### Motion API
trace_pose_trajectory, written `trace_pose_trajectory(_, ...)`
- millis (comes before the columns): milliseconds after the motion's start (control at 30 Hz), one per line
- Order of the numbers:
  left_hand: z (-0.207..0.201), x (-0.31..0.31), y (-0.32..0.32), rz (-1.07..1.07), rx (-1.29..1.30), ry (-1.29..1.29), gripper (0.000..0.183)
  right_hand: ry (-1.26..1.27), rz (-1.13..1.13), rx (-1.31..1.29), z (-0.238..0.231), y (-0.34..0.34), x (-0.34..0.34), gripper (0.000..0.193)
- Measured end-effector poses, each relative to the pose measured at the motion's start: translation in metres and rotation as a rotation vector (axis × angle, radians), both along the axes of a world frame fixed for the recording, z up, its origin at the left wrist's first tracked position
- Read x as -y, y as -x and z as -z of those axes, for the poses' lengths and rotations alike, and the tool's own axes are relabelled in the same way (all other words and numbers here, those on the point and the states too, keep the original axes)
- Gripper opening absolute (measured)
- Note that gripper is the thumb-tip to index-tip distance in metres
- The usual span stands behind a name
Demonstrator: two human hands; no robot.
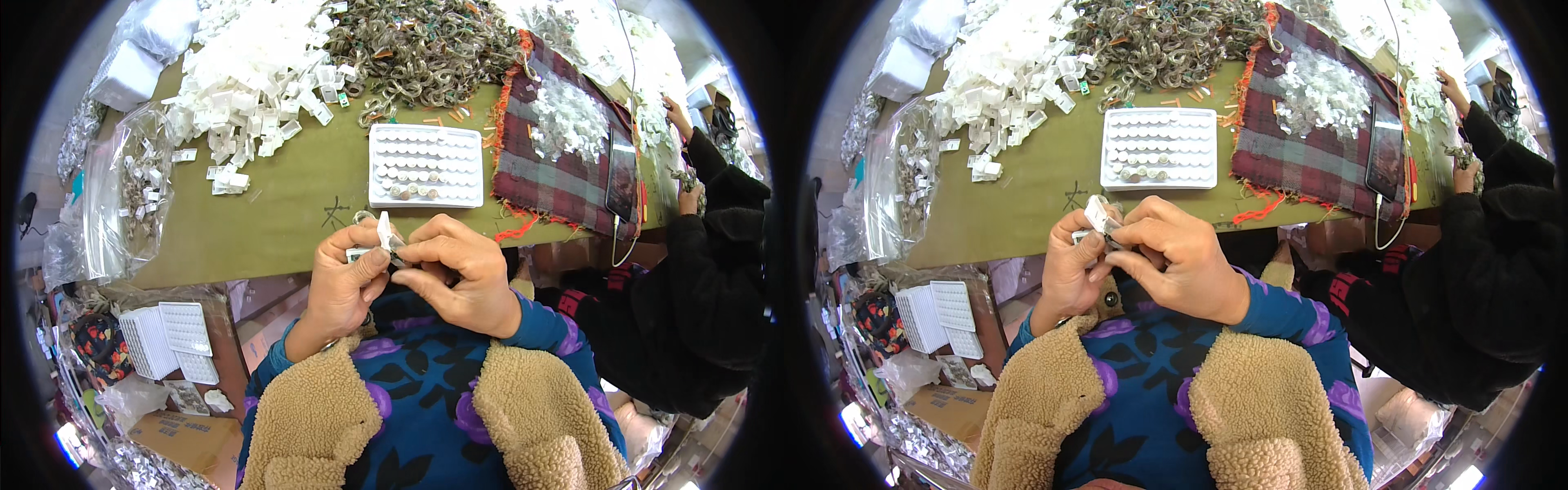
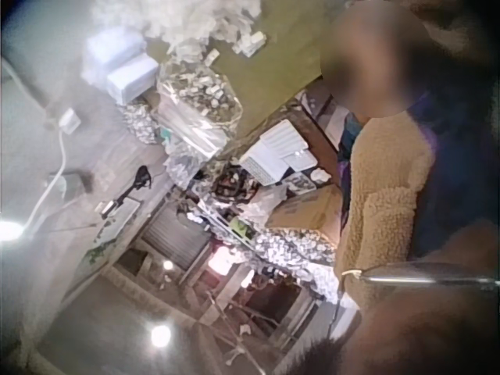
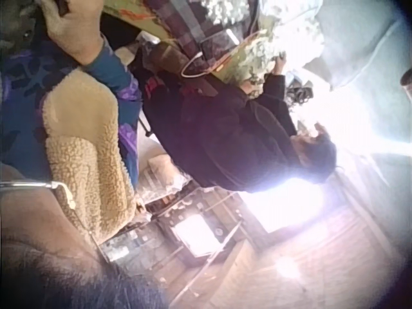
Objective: The person repeatedly picks small white plastic housings and metal components from a table, inserts the metal parts into the housings, and places the assembled units into a white tray. The process is continuous and repetitive throughout the clip.
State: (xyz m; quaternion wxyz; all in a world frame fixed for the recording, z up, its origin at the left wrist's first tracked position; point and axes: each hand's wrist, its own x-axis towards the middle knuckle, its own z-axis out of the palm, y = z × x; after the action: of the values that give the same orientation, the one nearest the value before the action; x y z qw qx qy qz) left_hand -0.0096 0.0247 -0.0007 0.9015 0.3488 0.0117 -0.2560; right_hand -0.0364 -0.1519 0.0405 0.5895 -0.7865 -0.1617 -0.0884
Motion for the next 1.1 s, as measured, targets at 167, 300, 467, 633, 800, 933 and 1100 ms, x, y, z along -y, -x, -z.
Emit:
trace_pose_trajectory(167, -0.001, 0.005, 0.002, -0.080, -0.069, -0.112, 0.012, 0.256, 0.201, 0.295, 0.011, -0.004, -0.012, 0.027)
trace_pose_trajectory(300, -0.005, 0.004, 0.003, -0.122, 0.165, -0.323, 0.012, 0.329, 0.195, 0.406, 0.017, -0.006, -0.009, 0.026)
trace_pose_trajectory(467, -0.007, 0.002, 0.002, -0.145, 0.295, -0.328, 0.013, 0.186, 0.126, 0.372, 0.009, -0.006, -0.007, 0.023)
trace_pose_trajectory(633, -0.008, 0.008, 0.006, -0.204, 0.426, -0.303, 0.019, -0.096, 0.149, -0.103, -0.002, 0.012, -0.005, 0.017)
trace_pose_trajectory(800, -0.009, 0.010, 0.013, -0.246, 0.524, -0.376, 0.021, -0.053, 0.149, -0.075, 0.003, 0.014, -0.004, 0.016)
trace_pose_trajectory(933, -0.008, 0.011, 0.015, -0.304, 0.668, -0.481, 0.023, -0.008, 0.159, -0.055, 0.003, 0.015, -0.004, 0.015)
trace_pose_trajectory(1100, -0.009, 0.009, 0.014, -0.343, 0.864, -0.663, 0.025, 0.052, 0.208, 0.065, 0.002, 0.015, -0.005, 0.017)
